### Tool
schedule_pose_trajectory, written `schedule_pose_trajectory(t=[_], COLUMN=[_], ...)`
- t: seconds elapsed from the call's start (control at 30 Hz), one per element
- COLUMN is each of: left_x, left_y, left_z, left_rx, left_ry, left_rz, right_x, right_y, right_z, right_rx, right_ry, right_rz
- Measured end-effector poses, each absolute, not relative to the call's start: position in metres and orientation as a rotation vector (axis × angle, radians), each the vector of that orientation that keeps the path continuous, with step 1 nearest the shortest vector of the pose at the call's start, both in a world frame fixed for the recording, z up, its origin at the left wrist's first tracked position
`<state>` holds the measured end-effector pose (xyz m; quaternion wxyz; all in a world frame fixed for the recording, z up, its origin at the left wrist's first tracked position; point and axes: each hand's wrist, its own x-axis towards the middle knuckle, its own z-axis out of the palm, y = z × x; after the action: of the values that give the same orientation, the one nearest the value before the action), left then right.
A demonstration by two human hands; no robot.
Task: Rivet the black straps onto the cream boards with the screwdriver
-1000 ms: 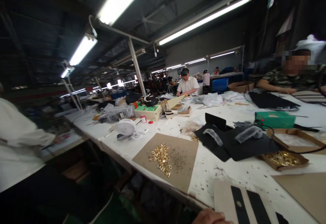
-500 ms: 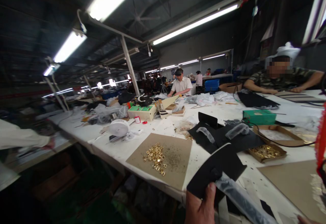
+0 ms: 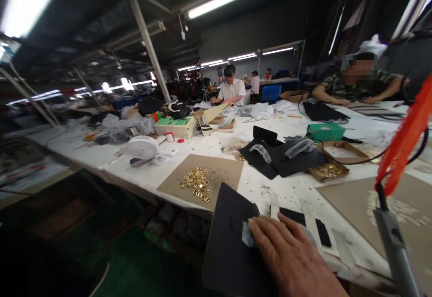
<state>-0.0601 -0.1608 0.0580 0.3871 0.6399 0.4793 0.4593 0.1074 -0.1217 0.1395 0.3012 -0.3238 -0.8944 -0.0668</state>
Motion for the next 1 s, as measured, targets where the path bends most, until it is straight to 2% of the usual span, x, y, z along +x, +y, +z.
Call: schedule_pose_trajectory(t=[0.2, 0.37, 0.47, 0.53, 0.63, 0.8, 0.9, 1.0], left_x=[-0.094, -0.133, -0.142, -0.142, -0.144, -0.157, -0.162, -0.16], left_y=[-0.168, -0.162, -0.156, -0.156, -0.162, -0.164, -0.161, -0.158], left_z=[0.043, 0.016, 0.017, 0.022, 0.029, 0.022, 0.013, 0.005], left_rx=[1.409, 0.922, 0.724, 0.64, 0.559, 0.697, 0.931, 1.113], left_ry=[1.281, 1.188, 0.967, 0.932, 0.939, 1.049, 1.084, 1.026], left_rz=[1.217, 1.614, 1.446, 1.338, 1.287, 1.183, 1.211, 1.254], right_x=[0.11, 0.104, 0.083, 0.064, 0.023, -0.055, -0.081, -0.087], right_y=[-0.122, -0.095, -0.066, -0.041, 0.006, 0.081, 0.106, 0.115], right_z=[0.151, 0.142, 0.13, 0.117, 0.092, 0.051, 0.034, 0.025], right_rx=[-0.953, -0.845, -0.751, -0.762, -0.979, -1.284, -1.344, -1.321], right_ry=[-2.427, -2.386, -2.259, -1.971, -1.799, -2.198, -2.414, -2.488], right_rz=[0.465, 1.2, 1.682, 1.82, 1.567, 0.911, 0.711, 0.662])
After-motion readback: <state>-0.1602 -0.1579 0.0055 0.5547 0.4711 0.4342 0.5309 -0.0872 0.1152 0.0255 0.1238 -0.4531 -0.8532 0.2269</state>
